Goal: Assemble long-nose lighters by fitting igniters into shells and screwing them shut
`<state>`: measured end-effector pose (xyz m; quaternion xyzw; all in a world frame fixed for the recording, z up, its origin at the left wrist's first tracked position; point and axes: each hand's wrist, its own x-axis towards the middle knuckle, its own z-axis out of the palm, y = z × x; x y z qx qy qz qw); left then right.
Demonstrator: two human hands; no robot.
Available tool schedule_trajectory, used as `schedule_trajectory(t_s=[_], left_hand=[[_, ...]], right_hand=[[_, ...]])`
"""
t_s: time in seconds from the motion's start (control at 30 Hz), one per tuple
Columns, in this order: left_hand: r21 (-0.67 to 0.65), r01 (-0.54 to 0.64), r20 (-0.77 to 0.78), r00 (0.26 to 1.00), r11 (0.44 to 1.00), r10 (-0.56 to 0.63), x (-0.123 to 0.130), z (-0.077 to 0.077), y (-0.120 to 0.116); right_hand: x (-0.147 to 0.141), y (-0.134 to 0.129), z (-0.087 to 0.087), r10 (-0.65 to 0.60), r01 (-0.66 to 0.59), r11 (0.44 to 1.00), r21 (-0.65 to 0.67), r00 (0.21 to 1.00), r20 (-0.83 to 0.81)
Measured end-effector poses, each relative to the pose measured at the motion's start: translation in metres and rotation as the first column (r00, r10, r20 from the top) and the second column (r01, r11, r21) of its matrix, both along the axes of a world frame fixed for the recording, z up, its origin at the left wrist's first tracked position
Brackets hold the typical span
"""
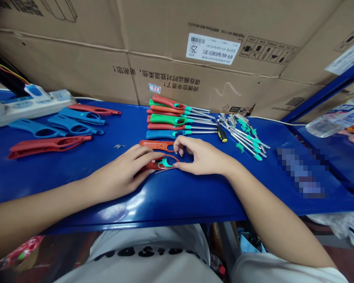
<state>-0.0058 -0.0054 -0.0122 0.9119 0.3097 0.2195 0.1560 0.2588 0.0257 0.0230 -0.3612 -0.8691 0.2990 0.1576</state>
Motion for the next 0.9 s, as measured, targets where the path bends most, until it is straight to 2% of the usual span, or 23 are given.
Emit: schedule_trajectory(t_s=[0.07, 0.23, 0.37, 0.7, 0.9], left_hand=[[0.002, -0.003, 0.005, 1.0, 1.0, 0.003, 0.0, 0.0, 0.0], [0.009, 0.001, 0.004, 1.0, 1.0, -0.001, 0.001, 0.0, 0.0], [0.018, 0.006, 0.021, 1.0, 1.0, -0.006, 0.001, -0.002, 0.0], [0.045, 0.016, 0.03, 0.999, 0.999, -0.018, 0.001, -0.003, 0.001], [0.044, 0.028, 0.029, 0.999, 0.999, -0.029, 0.001, -0.004, 0.001]], right_hand=[[-0.001, 0.0, -0.003, -0.003, 0.003, 1.0, 0.03, 1.0, 0.008], [-0.009, 0.001, -0.011, 0.027, -0.027, 1.0, -0.016, 0.999, 0.025], [-0.012, 0.001, -0.013, 0.038, -0.038, 0.999, 0.011, 0.999, 0.014], [-0.012, -0.002, -0.012, 0.018, -0.037, 0.99, 0.133, 0.99, 0.139], [0.002, 0.002, -0.001, 0.068, -0.082, 0.992, 0.098, 0.988, 0.139]])
